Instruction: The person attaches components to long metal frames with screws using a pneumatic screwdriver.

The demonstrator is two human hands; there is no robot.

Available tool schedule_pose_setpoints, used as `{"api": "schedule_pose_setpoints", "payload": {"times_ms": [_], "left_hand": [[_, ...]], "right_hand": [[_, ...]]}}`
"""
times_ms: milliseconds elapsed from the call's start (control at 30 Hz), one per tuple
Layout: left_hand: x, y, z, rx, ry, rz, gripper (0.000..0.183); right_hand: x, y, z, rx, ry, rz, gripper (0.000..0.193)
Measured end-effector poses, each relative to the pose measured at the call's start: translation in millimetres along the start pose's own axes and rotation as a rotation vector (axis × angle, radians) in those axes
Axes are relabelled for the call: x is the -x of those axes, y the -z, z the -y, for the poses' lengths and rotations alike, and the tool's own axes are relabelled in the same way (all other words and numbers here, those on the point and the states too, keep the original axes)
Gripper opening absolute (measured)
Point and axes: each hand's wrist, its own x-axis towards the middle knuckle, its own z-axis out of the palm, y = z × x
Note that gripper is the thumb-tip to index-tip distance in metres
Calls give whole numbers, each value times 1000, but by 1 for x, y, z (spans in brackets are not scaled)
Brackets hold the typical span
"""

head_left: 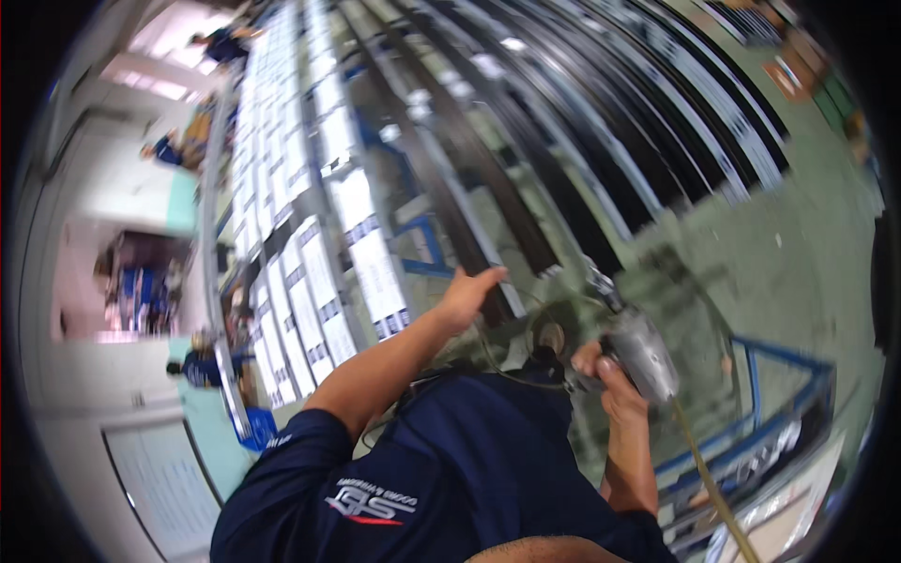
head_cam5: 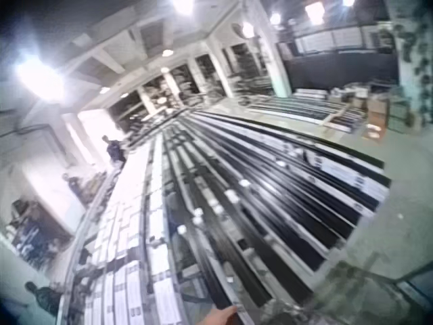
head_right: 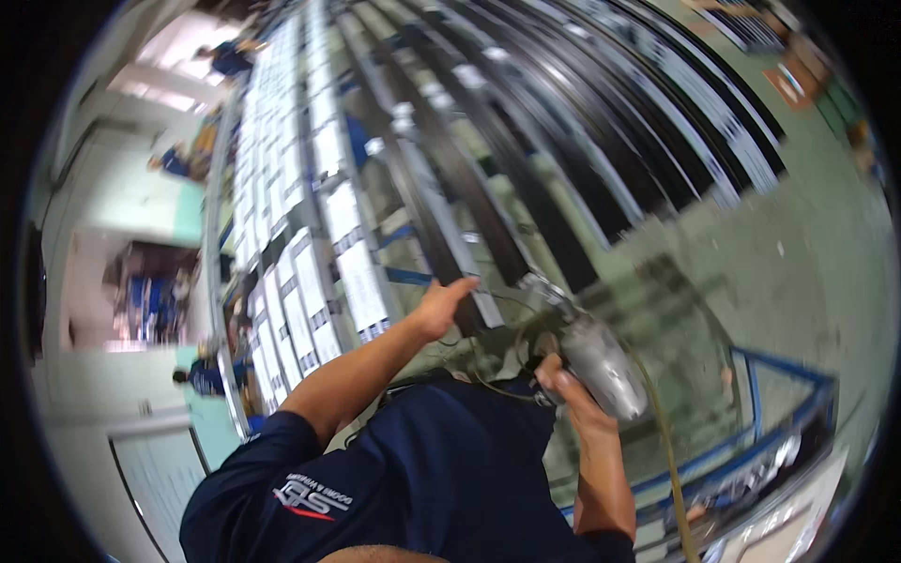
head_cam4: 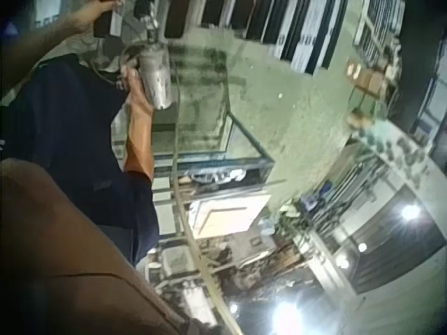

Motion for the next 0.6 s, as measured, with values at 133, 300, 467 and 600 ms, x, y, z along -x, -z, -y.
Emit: {"api": "schedule_pose_setpoints", "payload": {"times_ms": [133,300,467,600], "left_hand": [[14,-7,-8,-106,-45,162,78],[22,-2,49,-421,-427,-375,96],[141,63,-3,404,-373,354,50],[216,132,-6,616,-417,445,46]], "right_hand": [[7,-8,-10,77,-12,-1,43],[5,-44,-22,160,11,129,46],[9,-86,-40,328,-66,239,39],[36,-156,-67,469,-173,262,23]]}}
